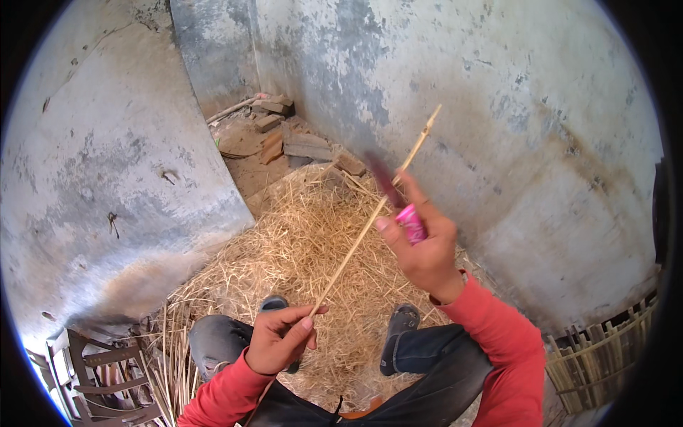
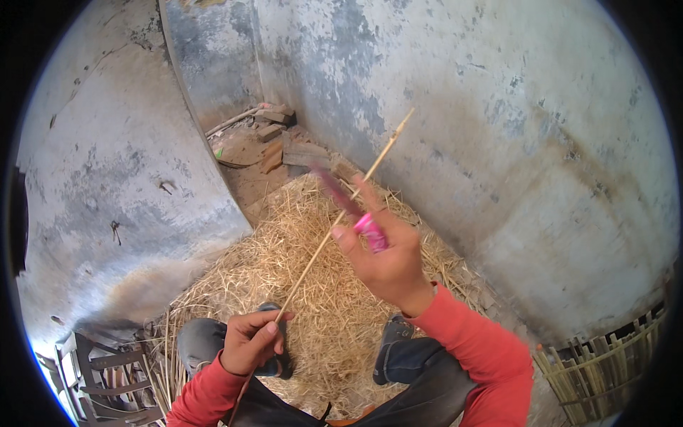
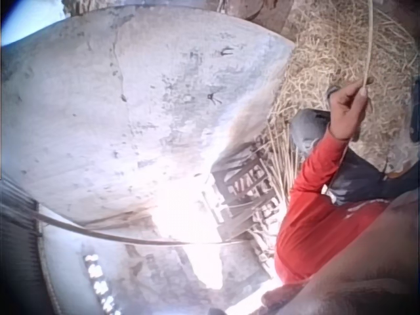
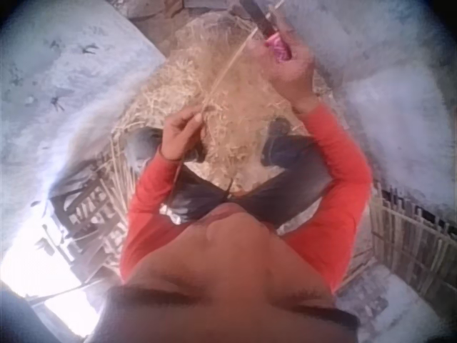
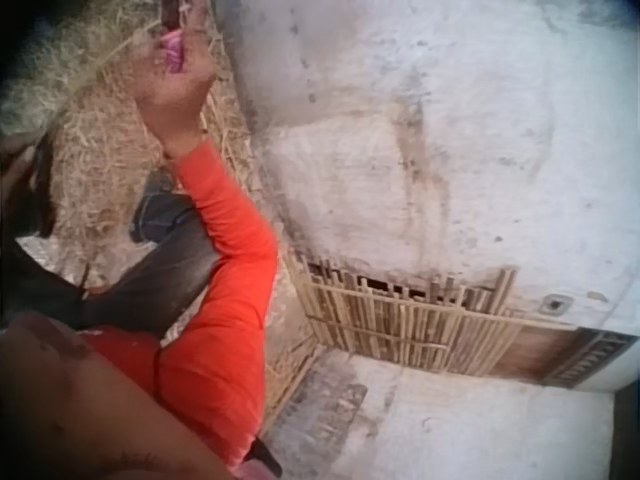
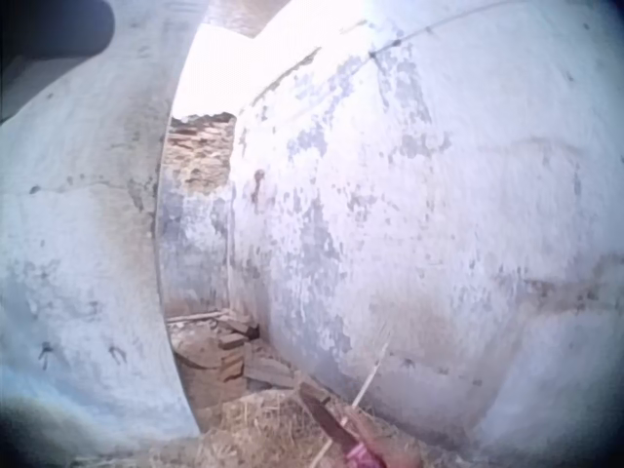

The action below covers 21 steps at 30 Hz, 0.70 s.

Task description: The person shaves a thin bamboo stick using a knife, holding the stick in one hand and making controlled downward strokes with the blade.

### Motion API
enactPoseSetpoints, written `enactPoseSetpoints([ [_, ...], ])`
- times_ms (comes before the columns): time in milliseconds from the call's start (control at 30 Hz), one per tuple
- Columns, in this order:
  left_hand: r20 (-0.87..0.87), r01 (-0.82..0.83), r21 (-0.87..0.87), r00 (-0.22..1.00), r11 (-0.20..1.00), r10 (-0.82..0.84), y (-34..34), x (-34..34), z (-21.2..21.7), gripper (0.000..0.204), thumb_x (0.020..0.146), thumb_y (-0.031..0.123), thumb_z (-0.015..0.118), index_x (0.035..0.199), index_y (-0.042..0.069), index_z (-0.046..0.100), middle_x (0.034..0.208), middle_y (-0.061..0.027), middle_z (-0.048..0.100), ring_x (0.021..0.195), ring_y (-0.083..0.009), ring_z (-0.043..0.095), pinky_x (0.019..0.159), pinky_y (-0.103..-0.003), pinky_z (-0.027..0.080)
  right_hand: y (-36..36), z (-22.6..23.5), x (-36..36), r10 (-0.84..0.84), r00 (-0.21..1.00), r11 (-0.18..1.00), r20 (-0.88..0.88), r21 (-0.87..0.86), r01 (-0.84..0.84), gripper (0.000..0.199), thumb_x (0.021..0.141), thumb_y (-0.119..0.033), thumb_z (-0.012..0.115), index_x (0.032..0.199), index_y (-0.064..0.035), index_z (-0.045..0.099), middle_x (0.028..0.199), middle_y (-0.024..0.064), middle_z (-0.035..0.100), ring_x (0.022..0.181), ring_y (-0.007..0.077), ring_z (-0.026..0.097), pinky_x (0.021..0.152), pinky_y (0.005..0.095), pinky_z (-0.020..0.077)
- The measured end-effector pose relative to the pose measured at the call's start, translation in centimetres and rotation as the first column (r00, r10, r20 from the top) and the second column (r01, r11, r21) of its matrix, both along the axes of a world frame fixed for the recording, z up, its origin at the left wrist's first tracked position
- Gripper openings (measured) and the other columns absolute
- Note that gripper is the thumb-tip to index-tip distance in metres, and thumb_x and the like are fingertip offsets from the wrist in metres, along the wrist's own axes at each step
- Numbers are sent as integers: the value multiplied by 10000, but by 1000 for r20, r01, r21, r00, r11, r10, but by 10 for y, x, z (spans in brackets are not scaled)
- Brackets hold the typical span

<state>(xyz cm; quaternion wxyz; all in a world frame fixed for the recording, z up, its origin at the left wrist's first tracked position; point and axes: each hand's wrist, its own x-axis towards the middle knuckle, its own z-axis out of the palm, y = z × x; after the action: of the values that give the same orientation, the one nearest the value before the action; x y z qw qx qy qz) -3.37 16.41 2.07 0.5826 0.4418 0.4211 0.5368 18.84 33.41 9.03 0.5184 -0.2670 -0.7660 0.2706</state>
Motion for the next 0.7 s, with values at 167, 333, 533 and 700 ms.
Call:
enactPoseSetpoints([
  [167,-10,95,-61,995,994,-96,-7,-2,7,314,1060,147,535,1308,-14,640,692,-15,617,472,-23,420,443,-197,297,13,8,6,-216,960,976,-176,0,219,709,836,-97,833,1451,24,501,1024,34,670,839,67,593,768,230,505],
  [333,2,123,-74,992,990,-123,-7,0,8,315,1059,143,530,1308,-15,639,677,-14,597,469,-31,425,435,-199,309,23,4,14,-186,950,978,-251,-140,154,639,852,-74,815,1416,31,534,1009,33,656,873,67,581,782,228,496],
  [533,23,166,-77,986,983,-164,-4,1,6,344,1069,151,504,1363,-4,594,712,-28,611,477,-35,434,443,-198,322,19,7,15,-173,953,973,-248,-196,125,556,872,-74,799,1370,32,576,957,12,650,847,60,573,773,226,491],
  [700,80,146,-117,987,982,-137,5,15,17,447,1083,167,475,1511,41,437,720,-46,600,495,-48,438,456,-205,328,-1,-2,3,-82,987,978,-142,-200,52,476,898,-116,775,1326,21,618,950,32,696,824,69,596,731,232,491],
])
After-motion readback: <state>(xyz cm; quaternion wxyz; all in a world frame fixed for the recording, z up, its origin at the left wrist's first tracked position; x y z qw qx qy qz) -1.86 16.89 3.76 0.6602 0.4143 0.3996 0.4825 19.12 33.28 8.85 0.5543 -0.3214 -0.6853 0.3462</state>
